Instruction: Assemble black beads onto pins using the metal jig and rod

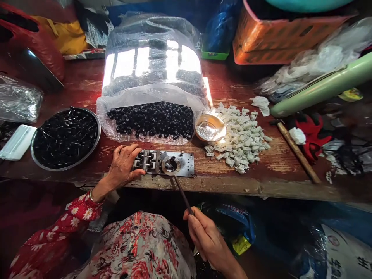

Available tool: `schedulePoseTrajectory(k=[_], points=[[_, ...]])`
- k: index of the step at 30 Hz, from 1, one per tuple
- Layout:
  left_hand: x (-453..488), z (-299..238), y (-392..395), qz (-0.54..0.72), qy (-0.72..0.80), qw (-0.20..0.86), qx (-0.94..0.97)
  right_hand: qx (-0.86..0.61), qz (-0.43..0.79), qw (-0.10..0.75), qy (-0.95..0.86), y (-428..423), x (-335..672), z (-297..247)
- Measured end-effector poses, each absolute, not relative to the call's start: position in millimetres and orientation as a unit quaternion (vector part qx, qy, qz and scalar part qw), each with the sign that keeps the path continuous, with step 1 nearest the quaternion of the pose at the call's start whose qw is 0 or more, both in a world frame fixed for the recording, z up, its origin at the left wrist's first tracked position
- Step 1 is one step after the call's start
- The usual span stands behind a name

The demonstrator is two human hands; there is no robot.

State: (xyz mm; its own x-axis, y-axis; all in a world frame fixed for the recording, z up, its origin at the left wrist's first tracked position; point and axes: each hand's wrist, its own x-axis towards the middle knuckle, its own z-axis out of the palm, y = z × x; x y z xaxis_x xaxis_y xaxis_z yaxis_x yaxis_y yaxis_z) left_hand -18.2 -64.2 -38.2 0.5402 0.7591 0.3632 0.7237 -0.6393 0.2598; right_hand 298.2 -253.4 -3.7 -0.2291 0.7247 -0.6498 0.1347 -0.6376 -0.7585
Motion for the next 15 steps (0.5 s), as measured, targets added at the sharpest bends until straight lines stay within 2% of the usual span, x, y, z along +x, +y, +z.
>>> schedulePoseTrajectory(k=[15], points=[[4, -20, -71, 0.317, 0.4, 0.078, 0.856, -0.58, 0.689, 0.245, -0.359, -251, 292, 3]])
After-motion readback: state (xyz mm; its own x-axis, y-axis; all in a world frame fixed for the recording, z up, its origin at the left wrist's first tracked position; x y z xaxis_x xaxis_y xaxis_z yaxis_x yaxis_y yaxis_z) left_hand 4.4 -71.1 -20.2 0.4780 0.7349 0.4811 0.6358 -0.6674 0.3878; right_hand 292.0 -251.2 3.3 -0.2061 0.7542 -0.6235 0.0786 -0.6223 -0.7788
